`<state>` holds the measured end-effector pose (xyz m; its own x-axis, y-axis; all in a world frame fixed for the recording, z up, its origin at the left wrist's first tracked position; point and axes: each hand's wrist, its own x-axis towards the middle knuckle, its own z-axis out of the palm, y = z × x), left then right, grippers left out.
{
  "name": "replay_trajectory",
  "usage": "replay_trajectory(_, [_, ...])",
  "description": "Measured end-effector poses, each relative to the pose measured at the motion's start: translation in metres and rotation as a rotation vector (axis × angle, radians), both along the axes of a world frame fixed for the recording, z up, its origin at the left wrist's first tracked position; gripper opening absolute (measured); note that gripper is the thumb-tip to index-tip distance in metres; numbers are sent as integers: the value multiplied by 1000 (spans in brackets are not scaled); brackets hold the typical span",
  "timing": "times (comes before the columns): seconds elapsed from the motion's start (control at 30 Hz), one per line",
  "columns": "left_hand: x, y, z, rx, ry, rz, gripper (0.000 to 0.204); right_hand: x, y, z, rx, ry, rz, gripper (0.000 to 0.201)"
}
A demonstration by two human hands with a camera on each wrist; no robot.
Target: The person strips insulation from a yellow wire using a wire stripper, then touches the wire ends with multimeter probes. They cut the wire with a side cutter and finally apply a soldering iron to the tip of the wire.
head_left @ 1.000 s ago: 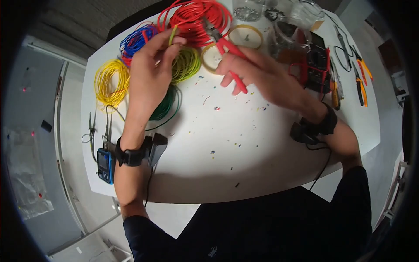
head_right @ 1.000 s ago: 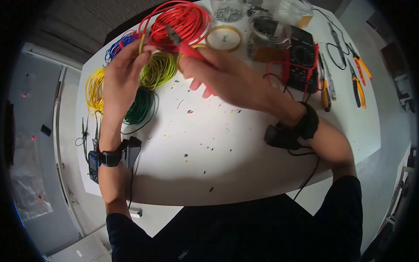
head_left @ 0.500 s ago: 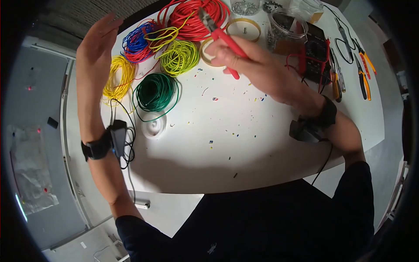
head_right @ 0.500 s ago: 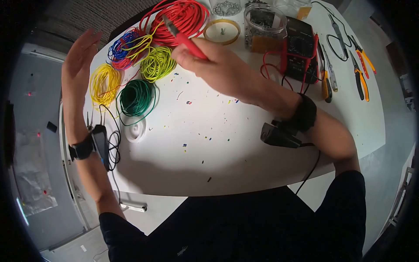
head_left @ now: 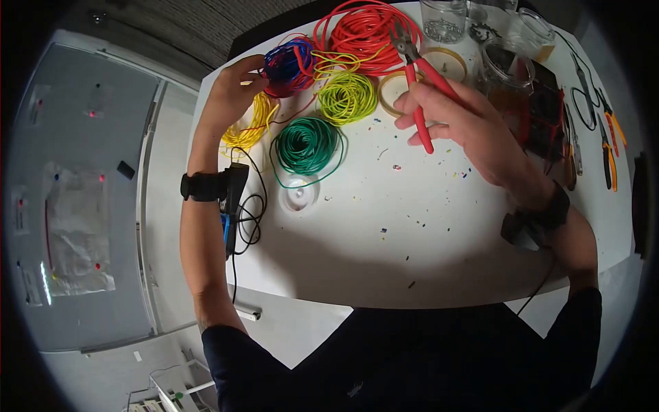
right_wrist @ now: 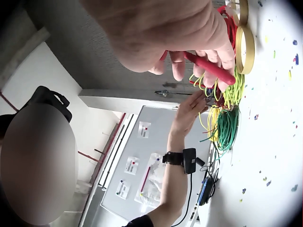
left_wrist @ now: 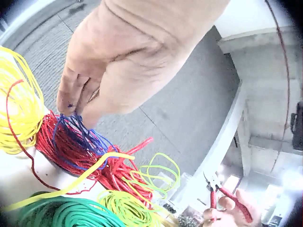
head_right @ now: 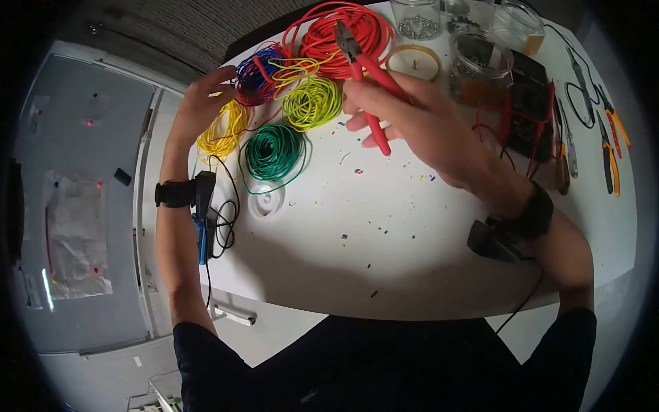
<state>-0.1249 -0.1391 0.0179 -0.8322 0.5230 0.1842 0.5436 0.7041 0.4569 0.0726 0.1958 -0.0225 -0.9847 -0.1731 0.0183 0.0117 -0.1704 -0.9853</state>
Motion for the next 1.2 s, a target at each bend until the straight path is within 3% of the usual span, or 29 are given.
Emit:
replay_trajectory(0.17, [-5, 0, 2, 60, 94, -10, 42, 7, -5, 10, 15, -30, 33, 41])
replay_trajectory(0.23, [0, 6, 3, -31, 229, 7, 40, 8, -6, 12, 50, -31, 38, 39])
replay_trajectory(0.33, [7, 17, 7, -18, 150, -139, 40, 8, -6, 9, 106, 25, 90, 36])
replay_trajectory(0.43, [12, 24, 4, 9, 55, -136, 38, 10, -7, 8, 105, 67, 74, 31])
replay_trajectory(0.57, [8, 16, 1, -20, 105, -139, 41, 10, -2, 5, 204, 62, 155, 31])
replay_trajectory(0.67, [4, 11, 2, 298, -41, -140, 46, 10, -4, 9, 229, 59, 161, 30])
replay_trajectory(0.7, [2, 9, 3, 292, -34, -139, 46, 12, -6, 10, 213, 49, 154, 30])
replay_trajectory(0.8, [-5, -3, -3, 404, 193, 34, 47, 11, -7, 4, 182, 99, 111, 27])
replay_trajectory(0.9, [-11, -21, -12, 359, 254, 159, 49, 10, -7, 9, 191, 101, 100, 23])
replay_trajectory(1.03, [-10, -31, -28, 351, 217, 175, 50, 11, -9, 11, 175, 63, 89, 23])
replay_trajectory(1.1, [-2, -29, -28, 277, 62, 170, 50, 11, -9, 10, 180, 43, 96, 23])
replay_trajectory(1.2, [-2, -30, -40, 258, 61, 127, 39, 12, -9, 11, 236, -4, 134, 24])
